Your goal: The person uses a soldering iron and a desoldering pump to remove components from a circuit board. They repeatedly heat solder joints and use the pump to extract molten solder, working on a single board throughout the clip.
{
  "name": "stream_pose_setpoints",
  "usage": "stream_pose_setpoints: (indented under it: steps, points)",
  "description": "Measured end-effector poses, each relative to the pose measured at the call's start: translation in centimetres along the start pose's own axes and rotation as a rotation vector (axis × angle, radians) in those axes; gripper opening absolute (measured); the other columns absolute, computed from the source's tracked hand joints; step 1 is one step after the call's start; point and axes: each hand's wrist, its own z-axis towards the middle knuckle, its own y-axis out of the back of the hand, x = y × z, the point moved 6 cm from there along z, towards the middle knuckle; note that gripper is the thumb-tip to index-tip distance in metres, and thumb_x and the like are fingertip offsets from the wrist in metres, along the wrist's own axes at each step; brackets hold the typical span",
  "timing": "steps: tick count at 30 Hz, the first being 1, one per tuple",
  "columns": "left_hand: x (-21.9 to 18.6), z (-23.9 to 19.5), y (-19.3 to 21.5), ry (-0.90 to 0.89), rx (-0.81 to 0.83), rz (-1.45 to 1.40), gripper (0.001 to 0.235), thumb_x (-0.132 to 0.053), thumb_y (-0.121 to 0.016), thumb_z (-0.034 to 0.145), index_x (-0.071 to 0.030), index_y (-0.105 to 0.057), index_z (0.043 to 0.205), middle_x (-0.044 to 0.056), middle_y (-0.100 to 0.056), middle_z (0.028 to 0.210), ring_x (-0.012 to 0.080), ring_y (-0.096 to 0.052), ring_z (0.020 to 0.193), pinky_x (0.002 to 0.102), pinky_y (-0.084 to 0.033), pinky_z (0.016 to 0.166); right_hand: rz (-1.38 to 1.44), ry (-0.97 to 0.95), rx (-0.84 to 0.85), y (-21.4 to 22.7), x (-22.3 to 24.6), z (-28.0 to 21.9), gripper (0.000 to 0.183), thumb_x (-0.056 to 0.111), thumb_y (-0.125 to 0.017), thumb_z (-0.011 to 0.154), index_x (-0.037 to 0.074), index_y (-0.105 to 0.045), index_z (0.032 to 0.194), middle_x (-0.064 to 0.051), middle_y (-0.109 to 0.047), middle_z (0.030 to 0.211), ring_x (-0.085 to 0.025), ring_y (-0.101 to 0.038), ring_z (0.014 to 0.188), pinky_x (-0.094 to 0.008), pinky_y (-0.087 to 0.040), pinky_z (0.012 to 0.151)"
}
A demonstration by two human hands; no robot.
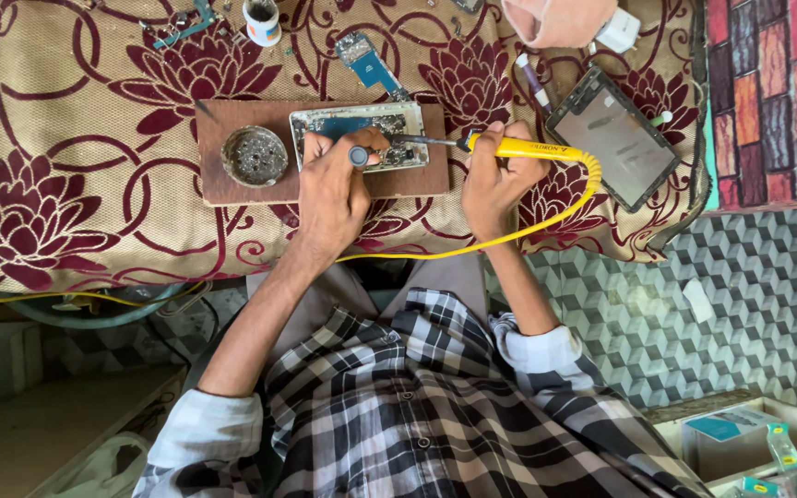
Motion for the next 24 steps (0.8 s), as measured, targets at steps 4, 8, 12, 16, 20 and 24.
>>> stream_pose_setpoints:
  steps: [4,8,12,16,20,24]
  points:
    - [0.1,0.2,-0.2,0.027,0.014,-0.014,0.039,0.018,-0.049,0.085,-0.005,-0.064,0.113,0.005,-0.075,0.113,0.0205,-0.061,0.084,0.037,-0.039,0.086,-0.054,0.074,0.003,0.2,0.9,-0.5,0.029,-0.003,-0.059,0.101,0.002,-0.044,0.076,-0.003,-0.050,0.063,-0.007,-0.043,0.056,-0.029,-0.030,0.051]
    - [0.5,-0.1,-0.3,0.077,0.016,0.003,0.041,0.018,-0.051,0.083,-0.006,-0.066,0.112,0.005,-0.074,0.107,0.0261,-0.053,0.084,0.036,-0.043,0.084,-0.043,0.076,0.020,0.2,1.1,-1.3,0.026,-0.004,-0.059,0.100,0.002,-0.046,0.079,-0.002,-0.054,0.065,-0.006,-0.045,0.057,-0.027,-0.031,0.051]
    - [0.4,-0.2,-0.3,0.039,-0.003,-0.017,0.041,0.019,-0.050,0.082,-0.004,-0.064,0.113,0.007,-0.074,0.112,0.0257,-0.055,0.086,0.037,-0.043,0.084,0.002,0.036,0.038,0.4,0.9,-1.4,0.029,-0.004,-0.059,0.103,0.002,-0.044,0.079,-0.003,-0.048,0.066,-0.007,-0.042,0.060,-0.029,-0.031,0.054]
    - [0.6,-0.1,-0.3,0.046,-0.019,-0.041,0.041,0.021,-0.046,0.085,-0.003,-0.060,0.115,0.008,-0.074,0.114,0.0225,-0.059,0.088,0.036,-0.044,0.084,-0.036,0.108,0.060,0.3,1.3,-0.5,0.027,-0.005,-0.060,0.099,0.002,-0.046,0.077,-0.002,-0.054,0.064,-0.007,-0.046,0.055,-0.028,-0.032,0.051]
    - [0.6,-0.3,-0.5,0.052,-0.001,-0.024,0.041,0.022,-0.046,0.084,-0.003,-0.060,0.113,0.009,-0.074,0.114,0.0244,-0.059,0.087,0.036,-0.046,0.083,-0.093,0.199,0.029,-0.1,1.7,0.5,0.031,-0.004,-0.061,0.097,0.004,-0.043,0.073,-0.004,-0.049,0.062,-0.010,-0.044,0.053,-0.030,-0.031,0.052]
    - [0.6,-0.2,-0.5,0.038,-0.005,-0.055,0.041,0.022,-0.044,0.083,-0.002,-0.057,0.114,0.010,-0.073,0.117,0.0238,-0.063,0.091,0.034,-0.050,0.086,-0.141,0.265,-0.023,-0.3,1.8,0.7,0.028,-0.002,-0.059,0.099,0.003,-0.044,0.076,-0.004,-0.050,0.065,-0.013,-0.049,0.056,-0.030,-0.036,0.053]
